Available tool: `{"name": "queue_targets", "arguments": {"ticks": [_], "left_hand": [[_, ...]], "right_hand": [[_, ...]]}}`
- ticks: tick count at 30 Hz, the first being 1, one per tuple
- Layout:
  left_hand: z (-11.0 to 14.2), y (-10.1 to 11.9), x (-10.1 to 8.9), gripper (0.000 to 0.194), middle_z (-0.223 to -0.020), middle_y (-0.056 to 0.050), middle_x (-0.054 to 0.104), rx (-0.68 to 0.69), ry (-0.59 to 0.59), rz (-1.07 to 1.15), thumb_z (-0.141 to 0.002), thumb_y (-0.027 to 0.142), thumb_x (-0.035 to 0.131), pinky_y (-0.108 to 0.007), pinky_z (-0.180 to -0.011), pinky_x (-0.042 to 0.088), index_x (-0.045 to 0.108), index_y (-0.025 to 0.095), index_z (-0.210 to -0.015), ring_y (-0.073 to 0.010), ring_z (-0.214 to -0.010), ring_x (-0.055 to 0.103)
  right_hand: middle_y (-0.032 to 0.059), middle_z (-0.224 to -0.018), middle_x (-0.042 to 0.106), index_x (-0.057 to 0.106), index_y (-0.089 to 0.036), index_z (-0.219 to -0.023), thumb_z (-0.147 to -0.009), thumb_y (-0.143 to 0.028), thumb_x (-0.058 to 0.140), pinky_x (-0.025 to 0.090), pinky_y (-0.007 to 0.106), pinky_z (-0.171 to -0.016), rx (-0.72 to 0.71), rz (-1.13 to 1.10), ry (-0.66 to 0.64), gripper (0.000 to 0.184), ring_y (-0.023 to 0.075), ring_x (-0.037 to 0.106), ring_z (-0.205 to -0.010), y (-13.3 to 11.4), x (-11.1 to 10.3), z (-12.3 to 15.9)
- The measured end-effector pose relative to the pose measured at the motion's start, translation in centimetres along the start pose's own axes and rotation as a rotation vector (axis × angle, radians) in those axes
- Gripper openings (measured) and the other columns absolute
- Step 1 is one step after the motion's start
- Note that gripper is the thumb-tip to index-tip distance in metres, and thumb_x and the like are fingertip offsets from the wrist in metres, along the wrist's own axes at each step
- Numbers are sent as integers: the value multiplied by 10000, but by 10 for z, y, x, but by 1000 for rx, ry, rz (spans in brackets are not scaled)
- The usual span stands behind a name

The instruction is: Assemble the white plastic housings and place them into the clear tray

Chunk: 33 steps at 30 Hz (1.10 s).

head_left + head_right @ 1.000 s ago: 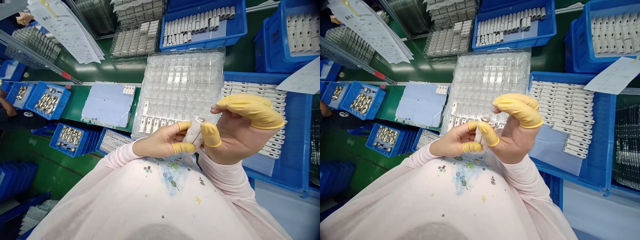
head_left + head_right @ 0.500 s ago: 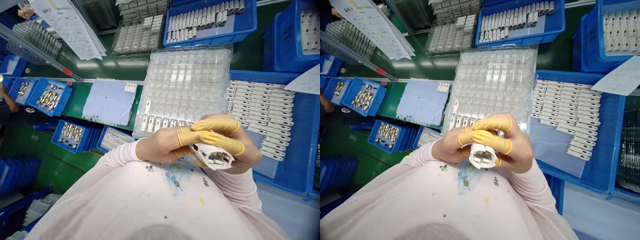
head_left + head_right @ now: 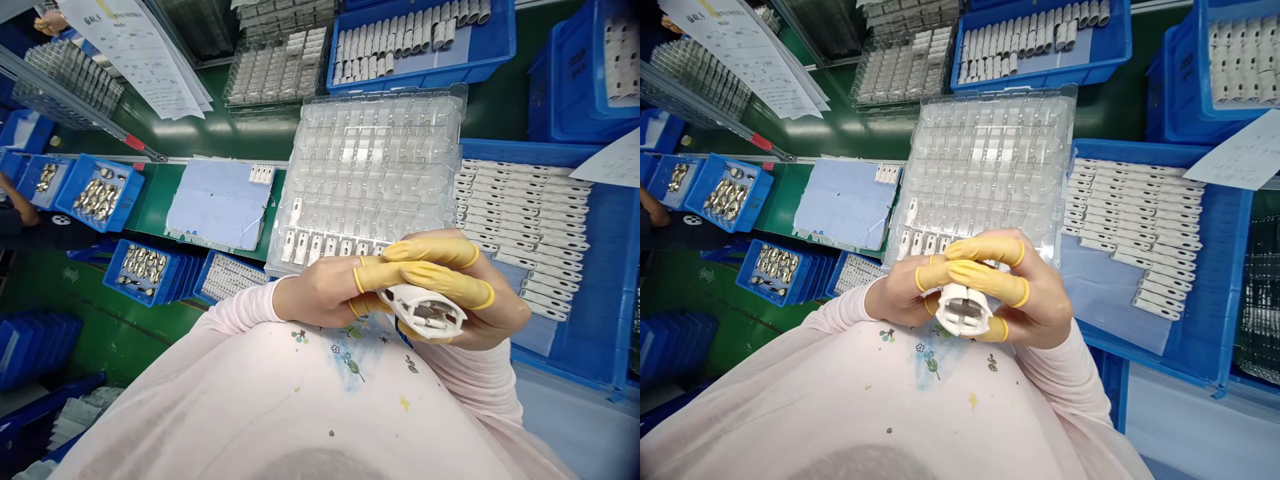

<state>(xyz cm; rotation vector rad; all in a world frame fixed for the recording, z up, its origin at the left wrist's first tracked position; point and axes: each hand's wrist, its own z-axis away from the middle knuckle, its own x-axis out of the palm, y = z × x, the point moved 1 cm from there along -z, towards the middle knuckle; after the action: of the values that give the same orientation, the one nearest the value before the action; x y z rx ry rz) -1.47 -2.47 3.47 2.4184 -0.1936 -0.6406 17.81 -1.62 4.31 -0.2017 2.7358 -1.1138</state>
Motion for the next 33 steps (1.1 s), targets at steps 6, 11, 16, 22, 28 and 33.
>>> {"name": "queue_targets", "arguments": {"ticks": [6,11,16,22,28,33], "left_hand": [[-4,0,-2,554,-1248,-100,799,3,89,-13,-1044,224,606,-254,-926,637,490,207,-1585,-177,-1114,794],[-6,-1,-6,419,-1270,-68,761,-167,246,10,-983,250,743,-345,-1031,611,601,257,-1377,-185,-1195,747],[-11,-1,-15,250,-1054,-12,694,-256,236,205,-899,354,861,-321,-936,582,698,246,-1055,-144,-1003,696],[-9,5,-7,585,-1064,-29,724,-779,140,990,-829,508,902,-329,-860,593,621,267,-1282,-157,-915,730],[-5,3,-2,741,-1149,-79,740,-884,177,1070,-795,633,884,-343,-824,628,594,266,-1370,-216,-1009,759],[0,-3,0,747,-1075,-57,776,-862,147,1047,-799,567,904,-290,-740,617,587,291,-1416,-193,-914,772]], "right_hand": [[91,-1414,720,659,-333,-1533,-927,-267,782,702,492,-792,-160,96,-68,621,297,773,-1072,9,-11,-3],[19,-1023,783,783,-425,-1336,-815,-207,918,594,424,-660,11,155,154,581,236,720,-850,4,-4,-1],[-21,-822,760,871,-384,-1089,-833,-228,927,511,346,-577,220,-80,311,305,157,661,-693,2,3,-2],[-28,-676,764,868,-318,-797,-736,-384,996,521,333,-421,491,-370,463,156,168,654,-495,-6,16,-8],[-29,-546,693,772,-270,-625,-693,-439,1006,564,371,-419,643,-473,486,296,184,602,-399,-9,18,-11],[-44,-507,626,714,-258,-583,-678,-492,1004,573,371,-426,674,-495,511,385,172,575,-385,-8,20,-12]]}}
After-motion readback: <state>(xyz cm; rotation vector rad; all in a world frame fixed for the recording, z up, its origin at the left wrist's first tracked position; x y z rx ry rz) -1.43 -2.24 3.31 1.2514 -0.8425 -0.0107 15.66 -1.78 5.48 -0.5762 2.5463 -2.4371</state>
